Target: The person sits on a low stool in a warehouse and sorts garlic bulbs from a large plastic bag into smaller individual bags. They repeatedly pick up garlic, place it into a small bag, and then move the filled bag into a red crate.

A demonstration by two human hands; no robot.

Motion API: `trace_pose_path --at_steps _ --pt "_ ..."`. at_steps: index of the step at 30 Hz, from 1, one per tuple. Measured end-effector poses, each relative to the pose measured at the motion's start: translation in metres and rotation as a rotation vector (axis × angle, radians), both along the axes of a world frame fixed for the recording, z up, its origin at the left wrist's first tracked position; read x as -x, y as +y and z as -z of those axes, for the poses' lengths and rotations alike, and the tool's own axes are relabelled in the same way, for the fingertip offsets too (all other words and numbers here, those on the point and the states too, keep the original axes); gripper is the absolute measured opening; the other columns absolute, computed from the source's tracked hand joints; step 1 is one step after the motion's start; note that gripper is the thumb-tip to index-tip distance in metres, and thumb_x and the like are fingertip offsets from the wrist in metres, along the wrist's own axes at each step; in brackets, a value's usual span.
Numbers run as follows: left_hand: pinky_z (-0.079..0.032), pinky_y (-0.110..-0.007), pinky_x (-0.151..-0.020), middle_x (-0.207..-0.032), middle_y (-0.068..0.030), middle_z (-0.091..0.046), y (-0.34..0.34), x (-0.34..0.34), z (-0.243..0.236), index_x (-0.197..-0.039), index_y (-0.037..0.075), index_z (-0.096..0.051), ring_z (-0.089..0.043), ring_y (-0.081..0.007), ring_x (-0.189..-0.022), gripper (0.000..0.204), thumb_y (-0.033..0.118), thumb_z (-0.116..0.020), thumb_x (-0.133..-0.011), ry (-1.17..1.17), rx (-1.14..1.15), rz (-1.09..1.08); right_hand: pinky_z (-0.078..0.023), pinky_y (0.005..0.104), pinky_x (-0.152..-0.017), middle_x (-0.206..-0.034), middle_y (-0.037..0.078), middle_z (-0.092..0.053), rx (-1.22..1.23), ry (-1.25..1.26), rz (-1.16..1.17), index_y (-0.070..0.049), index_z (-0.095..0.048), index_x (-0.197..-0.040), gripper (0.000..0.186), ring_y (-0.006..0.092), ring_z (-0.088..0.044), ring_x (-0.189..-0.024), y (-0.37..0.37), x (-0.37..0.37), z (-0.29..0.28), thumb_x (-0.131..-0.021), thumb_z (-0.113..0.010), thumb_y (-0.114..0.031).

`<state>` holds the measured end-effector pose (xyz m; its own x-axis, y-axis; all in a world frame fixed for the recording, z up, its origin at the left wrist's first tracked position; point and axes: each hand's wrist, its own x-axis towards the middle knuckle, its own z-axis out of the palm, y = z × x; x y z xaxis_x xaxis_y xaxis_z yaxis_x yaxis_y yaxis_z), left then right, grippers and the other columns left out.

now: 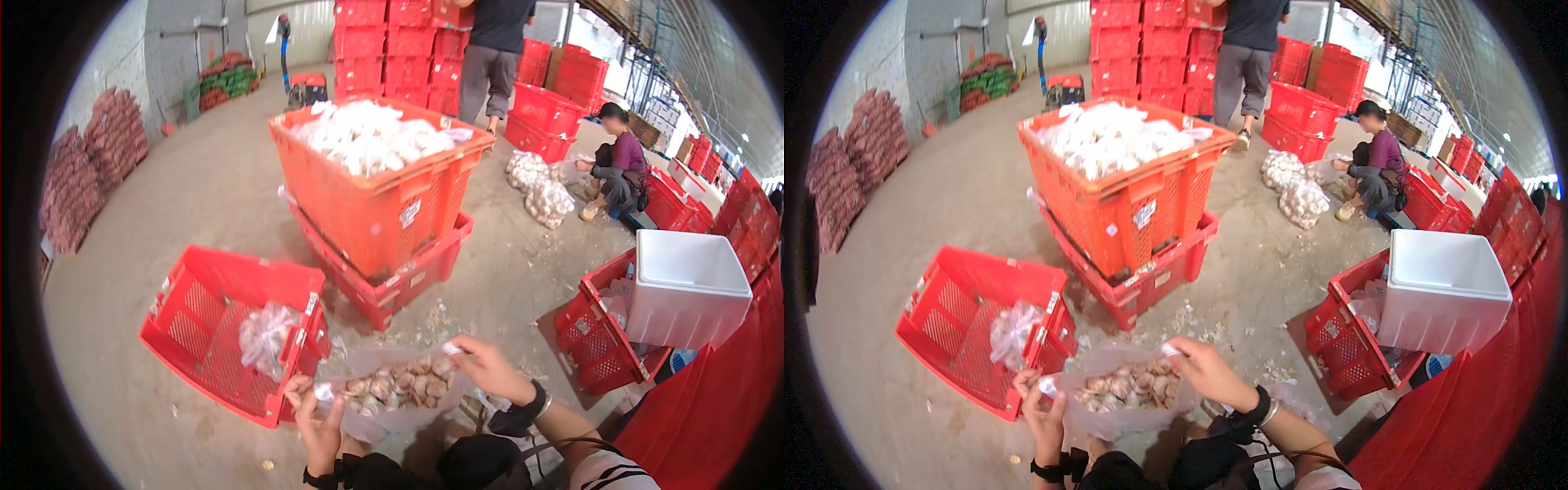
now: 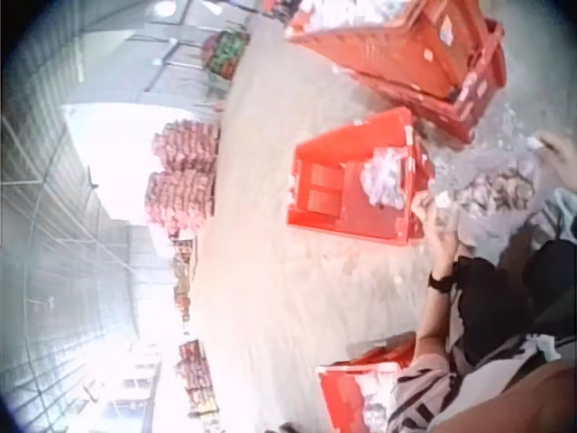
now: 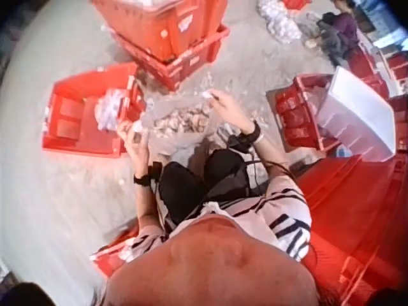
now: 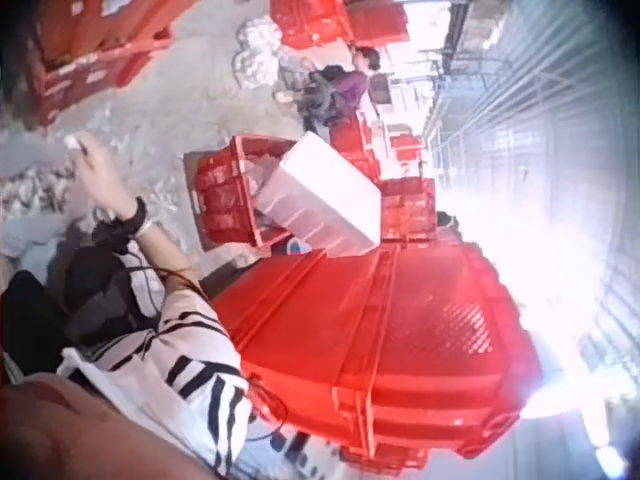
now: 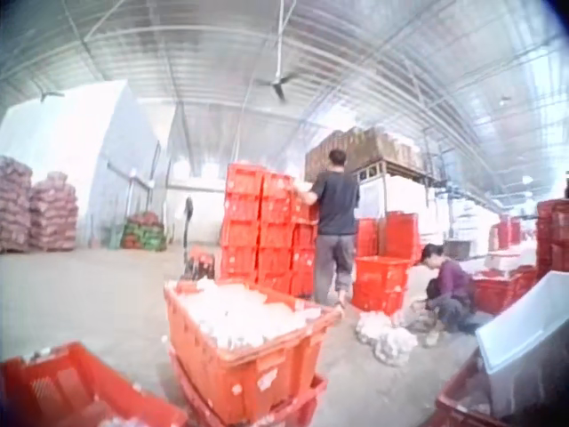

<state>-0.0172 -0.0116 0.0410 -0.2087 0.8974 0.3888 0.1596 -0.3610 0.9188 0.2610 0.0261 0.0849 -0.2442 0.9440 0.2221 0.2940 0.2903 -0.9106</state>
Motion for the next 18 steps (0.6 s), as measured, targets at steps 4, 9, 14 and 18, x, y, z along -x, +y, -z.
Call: trace_pose_path --at_steps 4,9,14,18 --pt "-0.039 -0.035 -0.09 -0.111 -0.0116 -0.047 0.033 -0.017 0.06 -0.126 0.004 -0.033 -0.047 -0.0195 -0.106 0.071 0.008 -0.075 -0.07 0.262 0.185 0.355 -0.04 0.0373 -0.083 -0.099 0.009 -0.053 -0.331 -0.302 -0.195 -0.004 -0.058 -0.095 0.015 0.0292 -0.05 -0.097 0.01 0.004 0.049 -0.085 -0.055 -0.015" --pt "-0.048 -0.03 -0.068 -0.076 -0.0071 -0.061 0.032 -0.068 0.115 -0.113 0.002 -0.046 -0.059 -0.0173 -0.07 0.048 0.026 -0.069 -0.078 0.457 0.521 0.851 -0.033 0.0397 -0.092 -0.111 0.01 -0.048 -0.338 -0.373 -0.658 -0.006 -0.059 -0.091 0.018 0.0298 -0.044 -0.107 0.01 0.034 0.077 -0.086 -0.054 -0.022" --pt "-0.044 -0.027 -0.057 -0.068 -0.0041 -0.056 0.038 -0.08 0.178 -0.105 0.006 -0.051 -0.054 -0.0143 -0.059 0.03 0.033 -0.053 -0.09 0.187 0.672 0.84 -0.04 0.037 -0.087 -0.105 0.014 -0.054 -0.155 -0.161 -0.522 -0.003 -0.06 -0.093 0.027 0.0279 -0.052 -0.096 0.029 0.037 0.121 -0.091 -0.05 -0.028" --pt "-0.039 -0.026 -0.051 -0.071 -0.0053 -0.054 0.026 -0.075 0.171 -0.102 0.009 -0.052 -0.051 -0.0137 -0.056 0.027 0.034 -0.04 -0.096 -0.207 0.828 0.768 -0.044 0.0328 -0.073 -0.085 0.013 -0.06 0.21 -0.246 -0.539 -0.001 -0.061 -0.096 0.025 0.0214 -0.057 -0.08 0.038 0.021 0.148 -0.09 -0.055 -0.024"
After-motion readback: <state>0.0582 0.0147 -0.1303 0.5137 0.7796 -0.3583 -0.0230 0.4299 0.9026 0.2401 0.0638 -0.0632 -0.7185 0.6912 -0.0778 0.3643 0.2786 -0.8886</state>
